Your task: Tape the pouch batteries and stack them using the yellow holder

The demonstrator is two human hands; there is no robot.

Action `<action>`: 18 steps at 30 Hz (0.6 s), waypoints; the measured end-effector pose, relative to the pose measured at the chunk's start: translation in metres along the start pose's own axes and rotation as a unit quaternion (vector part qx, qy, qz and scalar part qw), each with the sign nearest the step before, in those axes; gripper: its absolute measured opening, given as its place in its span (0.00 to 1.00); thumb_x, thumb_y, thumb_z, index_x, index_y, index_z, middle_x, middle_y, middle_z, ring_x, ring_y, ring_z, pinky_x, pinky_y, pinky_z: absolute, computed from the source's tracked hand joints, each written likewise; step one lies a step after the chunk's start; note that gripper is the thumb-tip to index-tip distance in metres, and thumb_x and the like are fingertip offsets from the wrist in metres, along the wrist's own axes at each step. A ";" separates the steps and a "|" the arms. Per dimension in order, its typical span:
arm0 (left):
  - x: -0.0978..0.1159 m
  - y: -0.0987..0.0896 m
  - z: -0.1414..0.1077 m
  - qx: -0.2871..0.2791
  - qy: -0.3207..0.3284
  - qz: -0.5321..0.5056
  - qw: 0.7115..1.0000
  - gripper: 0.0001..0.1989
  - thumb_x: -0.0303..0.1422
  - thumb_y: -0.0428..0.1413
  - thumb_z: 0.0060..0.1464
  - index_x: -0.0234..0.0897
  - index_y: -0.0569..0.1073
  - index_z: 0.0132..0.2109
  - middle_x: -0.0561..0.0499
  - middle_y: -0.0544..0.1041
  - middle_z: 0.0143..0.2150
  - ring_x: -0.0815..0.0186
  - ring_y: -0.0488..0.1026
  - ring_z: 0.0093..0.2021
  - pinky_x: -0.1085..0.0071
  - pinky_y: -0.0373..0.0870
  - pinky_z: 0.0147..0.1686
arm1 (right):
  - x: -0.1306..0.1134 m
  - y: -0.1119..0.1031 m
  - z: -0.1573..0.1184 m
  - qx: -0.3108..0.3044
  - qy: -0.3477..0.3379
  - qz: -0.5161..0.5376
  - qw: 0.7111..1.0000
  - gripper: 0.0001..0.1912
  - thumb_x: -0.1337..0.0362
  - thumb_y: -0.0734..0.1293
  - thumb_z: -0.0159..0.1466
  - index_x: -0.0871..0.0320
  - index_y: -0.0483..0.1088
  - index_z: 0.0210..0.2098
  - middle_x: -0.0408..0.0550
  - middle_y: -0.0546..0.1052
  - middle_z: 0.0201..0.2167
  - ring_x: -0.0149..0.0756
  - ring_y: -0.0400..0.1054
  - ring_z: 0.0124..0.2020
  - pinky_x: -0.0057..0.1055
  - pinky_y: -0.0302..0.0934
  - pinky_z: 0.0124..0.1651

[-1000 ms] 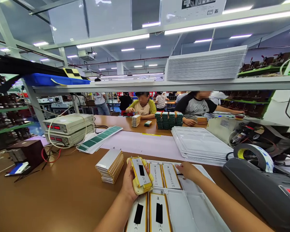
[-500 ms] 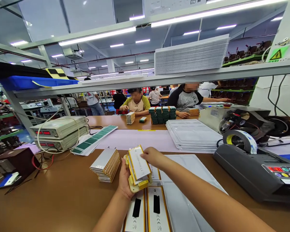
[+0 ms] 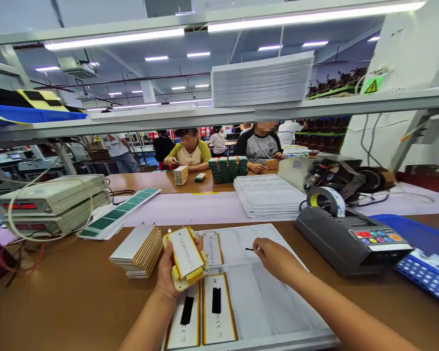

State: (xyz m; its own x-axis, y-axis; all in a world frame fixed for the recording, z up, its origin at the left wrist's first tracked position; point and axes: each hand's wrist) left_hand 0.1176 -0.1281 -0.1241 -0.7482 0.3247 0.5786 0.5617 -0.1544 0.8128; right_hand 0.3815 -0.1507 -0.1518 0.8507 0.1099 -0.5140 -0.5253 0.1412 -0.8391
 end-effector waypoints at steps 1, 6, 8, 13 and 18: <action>0.000 0.000 0.001 0.024 -0.005 0.016 1.000 0.17 0.35 0.53 0.47 0.33 0.69 0.46 0.41 0.76 0.39 0.55 0.73 0.39 0.57 0.68 0.40 | 0.013 0.001 -0.004 0.005 0.010 0.017 1.000 0.08 0.66 0.55 0.60 0.55 0.65 0.32 0.44 0.73 0.31 0.35 0.65 0.32 0.27 0.53 0.32; 0.001 0.009 0.001 0.107 -0.017 0.106 0.988 0.16 0.24 0.51 0.43 0.29 0.70 0.42 0.41 0.77 0.35 0.55 0.74 0.36 0.58 0.70 0.37 | 0.041 0.006 -0.015 0.050 0.029 0.118 0.991 0.08 0.65 0.55 0.60 0.55 0.64 0.34 0.45 0.72 0.33 0.35 0.66 0.35 0.28 0.56 0.36; 0.007 0.019 -0.002 0.111 0.009 0.127 0.986 0.17 0.23 0.51 0.41 0.31 0.70 0.42 0.42 0.77 0.35 0.55 0.73 0.37 0.58 0.70 0.37 | 0.040 0.006 -0.015 0.064 0.023 0.137 0.988 0.08 0.65 0.55 0.60 0.54 0.64 0.34 0.45 0.72 0.34 0.35 0.66 0.35 0.28 0.56 0.36; 0.042 0.065 -0.012 0.139 0.145 0.158 0.967 0.18 0.24 0.51 0.42 0.35 0.68 0.44 0.44 0.77 0.36 0.57 0.73 0.37 0.58 0.71 0.37 | 0.039 0.007 -0.018 0.047 -0.001 0.124 0.991 0.10 0.64 0.53 0.61 0.53 0.64 0.36 0.45 0.71 0.38 0.36 0.65 0.36 0.30 0.57 0.38; 0.107 0.104 -0.018 0.187 0.156 0.359 0.901 0.15 0.26 0.54 0.43 0.33 0.68 0.42 0.48 0.74 0.26 0.62 0.72 0.27 0.63 0.70 0.30 | 0.058 0.021 -0.023 0.021 -0.015 0.088 0.996 0.14 0.66 0.52 0.60 0.53 0.63 0.43 0.47 0.67 0.46 0.39 0.65 0.42 0.31 0.58 0.41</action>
State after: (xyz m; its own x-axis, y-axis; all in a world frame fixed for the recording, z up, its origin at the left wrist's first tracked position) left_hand 0.0896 -0.1264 0.0238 -0.1755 -0.0199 0.9843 0.9764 0.1243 0.1767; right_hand 0.4199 -0.1636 -0.2031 0.7448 0.1649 -0.6466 -0.6670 0.1573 -0.7282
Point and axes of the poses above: each hand's wrist, its own z-axis towards the middle knuckle, its own y-axis out of the palm, x = y × z
